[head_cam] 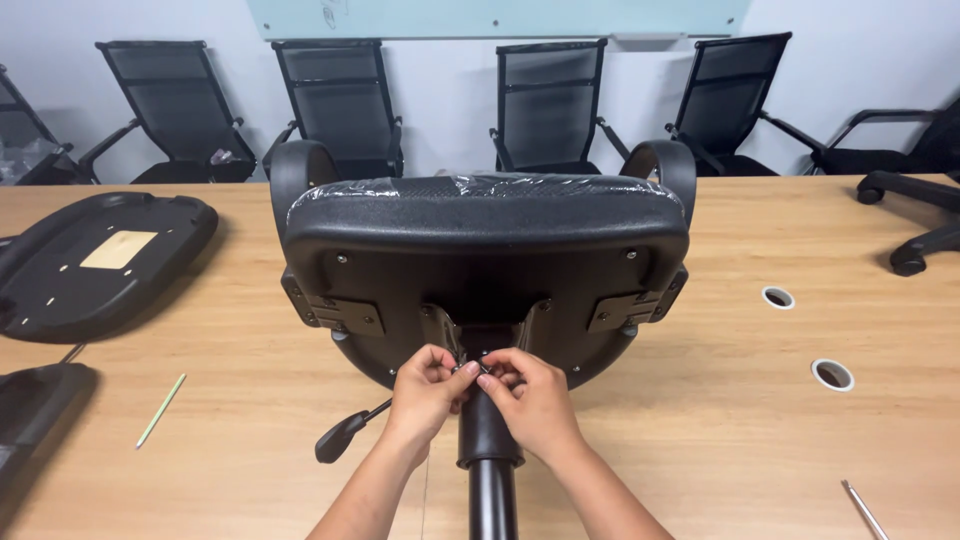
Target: The person assembles an office chair on a conference table. They position the seat upside down, align the mounting plate with the gas lift cylinder, and thread and tighten the mounting screws by hand, working around the seat mechanism.
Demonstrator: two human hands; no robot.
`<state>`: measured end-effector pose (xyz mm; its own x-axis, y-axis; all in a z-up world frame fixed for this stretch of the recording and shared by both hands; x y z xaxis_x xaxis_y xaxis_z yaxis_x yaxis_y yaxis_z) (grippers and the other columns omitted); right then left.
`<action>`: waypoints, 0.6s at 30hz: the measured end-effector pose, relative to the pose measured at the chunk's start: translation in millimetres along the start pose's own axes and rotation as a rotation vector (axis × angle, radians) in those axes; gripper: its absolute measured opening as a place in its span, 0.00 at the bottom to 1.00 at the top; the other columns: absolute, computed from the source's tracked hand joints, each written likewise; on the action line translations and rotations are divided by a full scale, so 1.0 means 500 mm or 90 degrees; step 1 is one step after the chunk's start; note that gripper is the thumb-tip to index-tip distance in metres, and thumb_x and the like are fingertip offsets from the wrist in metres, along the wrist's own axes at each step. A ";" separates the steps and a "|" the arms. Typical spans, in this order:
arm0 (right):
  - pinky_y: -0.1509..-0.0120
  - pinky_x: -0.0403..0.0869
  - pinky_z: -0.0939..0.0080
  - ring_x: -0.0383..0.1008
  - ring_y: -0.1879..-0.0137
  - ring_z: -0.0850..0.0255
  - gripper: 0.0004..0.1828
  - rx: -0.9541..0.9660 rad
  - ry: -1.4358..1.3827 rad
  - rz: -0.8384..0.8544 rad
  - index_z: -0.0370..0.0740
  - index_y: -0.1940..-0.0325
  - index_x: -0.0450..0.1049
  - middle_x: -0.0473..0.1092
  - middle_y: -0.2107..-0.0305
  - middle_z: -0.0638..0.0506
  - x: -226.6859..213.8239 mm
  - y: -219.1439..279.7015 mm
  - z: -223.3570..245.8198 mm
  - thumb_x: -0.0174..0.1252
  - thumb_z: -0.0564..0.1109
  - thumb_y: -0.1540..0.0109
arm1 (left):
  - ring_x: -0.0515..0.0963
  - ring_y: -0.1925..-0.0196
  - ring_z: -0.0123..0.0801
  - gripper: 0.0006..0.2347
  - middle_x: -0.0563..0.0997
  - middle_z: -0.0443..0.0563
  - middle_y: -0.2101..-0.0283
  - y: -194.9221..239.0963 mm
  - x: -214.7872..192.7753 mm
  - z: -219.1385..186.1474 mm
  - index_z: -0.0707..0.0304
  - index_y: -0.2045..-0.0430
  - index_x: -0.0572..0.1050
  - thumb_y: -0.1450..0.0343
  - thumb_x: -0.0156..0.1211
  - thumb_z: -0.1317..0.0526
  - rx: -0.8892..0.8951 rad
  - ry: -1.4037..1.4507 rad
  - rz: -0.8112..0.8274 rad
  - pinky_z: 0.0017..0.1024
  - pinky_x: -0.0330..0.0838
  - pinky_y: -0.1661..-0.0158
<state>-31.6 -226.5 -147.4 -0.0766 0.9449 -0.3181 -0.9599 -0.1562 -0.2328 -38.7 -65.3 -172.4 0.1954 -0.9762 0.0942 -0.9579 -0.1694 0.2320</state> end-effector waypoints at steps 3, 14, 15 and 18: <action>0.64 0.79 0.69 0.78 0.66 0.70 0.09 0.036 -0.026 0.000 0.35 0.58 0.80 0.78 0.69 0.52 -0.001 -0.004 -0.012 0.66 0.38 0.42 | 0.76 0.77 0.26 0.10 0.77 0.48 0.79 -0.003 -0.001 0.005 0.63 0.73 0.69 0.31 0.68 0.64 -0.012 -0.017 -0.015 0.25 0.66 0.77; 0.69 0.76 0.64 0.77 0.68 0.62 0.07 0.188 -0.251 -0.036 0.32 0.57 0.76 0.78 0.68 0.46 -0.081 -0.062 -0.206 0.57 0.37 0.38 | 0.76 0.74 0.30 0.02 0.79 0.51 0.74 0.003 -0.020 0.054 0.67 0.73 0.76 0.30 0.61 0.69 -0.125 -0.165 -0.128 0.29 0.72 0.73; 0.68 0.76 0.63 0.77 0.66 0.61 0.07 0.236 -0.268 -0.068 0.32 0.57 0.76 0.78 0.67 0.45 -0.093 -0.059 -0.229 0.56 0.36 0.37 | 0.78 0.72 0.31 0.02 0.80 0.53 0.73 0.002 -0.019 0.056 0.70 0.72 0.78 0.30 0.59 0.70 -0.128 -0.177 -0.133 0.30 0.75 0.71; 0.63 0.78 0.60 0.77 0.64 0.59 0.07 0.353 -0.290 -0.126 0.32 0.55 0.75 0.77 0.66 0.44 -0.103 -0.045 -0.322 0.56 0.36 0.36 | 0.80 0.71 0.32 0.05 0.83 0.55 0.70 -0.004 -0.021 0.069 0.74 0.68 0.80 0.29 0.57 0.69 -0.159 -0.193 -0.134 0.31 0.78 0.66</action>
<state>37.4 -317.9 -273.7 0.1239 0.9848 0.1215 -0.9532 0.0840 0.2906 -46.0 -59.5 -207.1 0.2742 -0.9260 -0.2596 -0.8167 -0.3667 0.4455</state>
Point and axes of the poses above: each hand's wrist, its own y-axis away from the middle knuckle, its own x-axis out of the palm, z = x × y, the point moved 3 cm from there along -y, towards the middle knuckle
